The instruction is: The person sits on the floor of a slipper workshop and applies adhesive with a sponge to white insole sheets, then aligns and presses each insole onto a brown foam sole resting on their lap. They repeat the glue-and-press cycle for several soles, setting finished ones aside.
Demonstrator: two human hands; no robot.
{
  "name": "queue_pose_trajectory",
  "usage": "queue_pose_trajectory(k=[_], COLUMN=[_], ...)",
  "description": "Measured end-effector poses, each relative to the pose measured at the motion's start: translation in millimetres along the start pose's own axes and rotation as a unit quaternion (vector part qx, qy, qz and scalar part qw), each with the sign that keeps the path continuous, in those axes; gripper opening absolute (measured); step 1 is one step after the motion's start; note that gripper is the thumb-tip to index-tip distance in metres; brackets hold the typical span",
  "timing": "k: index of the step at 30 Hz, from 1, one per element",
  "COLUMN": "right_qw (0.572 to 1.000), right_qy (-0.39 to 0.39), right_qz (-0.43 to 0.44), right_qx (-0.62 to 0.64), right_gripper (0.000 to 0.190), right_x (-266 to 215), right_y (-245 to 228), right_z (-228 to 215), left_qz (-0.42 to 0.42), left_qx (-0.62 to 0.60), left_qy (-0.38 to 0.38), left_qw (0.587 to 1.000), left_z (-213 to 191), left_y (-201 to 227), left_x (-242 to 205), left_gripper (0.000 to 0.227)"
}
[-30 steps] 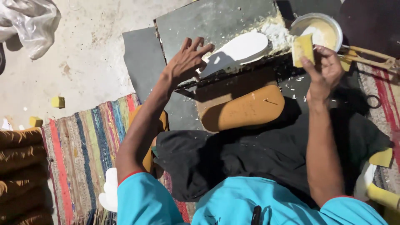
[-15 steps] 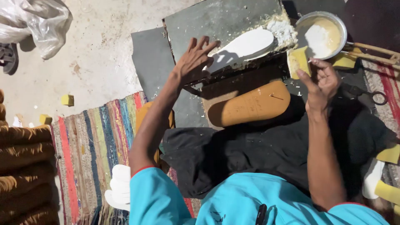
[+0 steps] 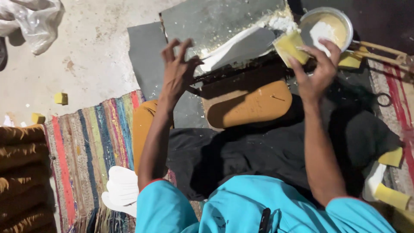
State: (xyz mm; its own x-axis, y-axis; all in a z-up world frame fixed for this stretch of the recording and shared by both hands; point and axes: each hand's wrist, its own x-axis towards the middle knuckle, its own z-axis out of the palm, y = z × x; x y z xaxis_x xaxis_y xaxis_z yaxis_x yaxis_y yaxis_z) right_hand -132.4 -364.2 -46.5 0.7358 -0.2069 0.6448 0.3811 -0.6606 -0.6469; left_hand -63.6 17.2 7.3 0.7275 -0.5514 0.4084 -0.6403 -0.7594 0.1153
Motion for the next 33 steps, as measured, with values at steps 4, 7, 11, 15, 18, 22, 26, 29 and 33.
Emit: queue_pose_trajectory(k=[4,7,11,15,18,22,26,29,33], right_qw=[0.997,0.992,0.979,0.981,0.939,0.924,0.917,0.902,0.892], right_qy=[-0.023,-0.057,-0.051,-0.134,-0.148,-0.161,-0.178,-0.167,-0.122], right_qz=[0.054,-0.072,-0.149,0.065,0.1,0.11,0.179,0.207,0.269], right_qx=[0.05,-0.088,-0.132,0.125,0.294,0.328,0.308,0.341,0.342], right_gripper=[0.034,0.042,0.06,0.061,0.053,0.039,0.03,0.034,0.036], right_x=[31.3,42.0,41.9,16.0,19.3,18.2,3.1,-18.4,-70.6], right_y=[-6.5,-15.0,-50.6,-56.8,-70.4,-78.8,-89.8,-90.7,-59.2], right_z=[50.1,65.3,57.3,60.5,70.3,67.8,46.3,26.0,10.4], left_qz=[-0.087,-0.144,-0.191,-0.196,-0.172,-0.19,-0.237,-0.265,-0.269], left_qx=[0.02,0.045,0.042,0.012,-0.001,-0.028,-0.084,-0.163,-0.218], left_qy=[0.051,0.052,0.076,0.103,0.142,0.16,0.163,0.157,0.14], left_qw=[0.995,0.987,0.978,0.975,0.975,0.968,0.954,0.937,0.927], left_z=[-14.6,-22.0,-55.5,-85.1,-99.1,-113.0,-100.8,-89.3,-57.6], left_y=[7.1,12.5,25.3,55.4,67.6,77.1,81.8,93.6,109.5], left_x=[-34.7,-65.1,-82.2,-90.9,-98.8,-112.5,-130.2,-133.7,-146.2], left_gripper=[0.009,0.011,0.01,0.015,0.019,0.019,0.016,0.016,0.023])
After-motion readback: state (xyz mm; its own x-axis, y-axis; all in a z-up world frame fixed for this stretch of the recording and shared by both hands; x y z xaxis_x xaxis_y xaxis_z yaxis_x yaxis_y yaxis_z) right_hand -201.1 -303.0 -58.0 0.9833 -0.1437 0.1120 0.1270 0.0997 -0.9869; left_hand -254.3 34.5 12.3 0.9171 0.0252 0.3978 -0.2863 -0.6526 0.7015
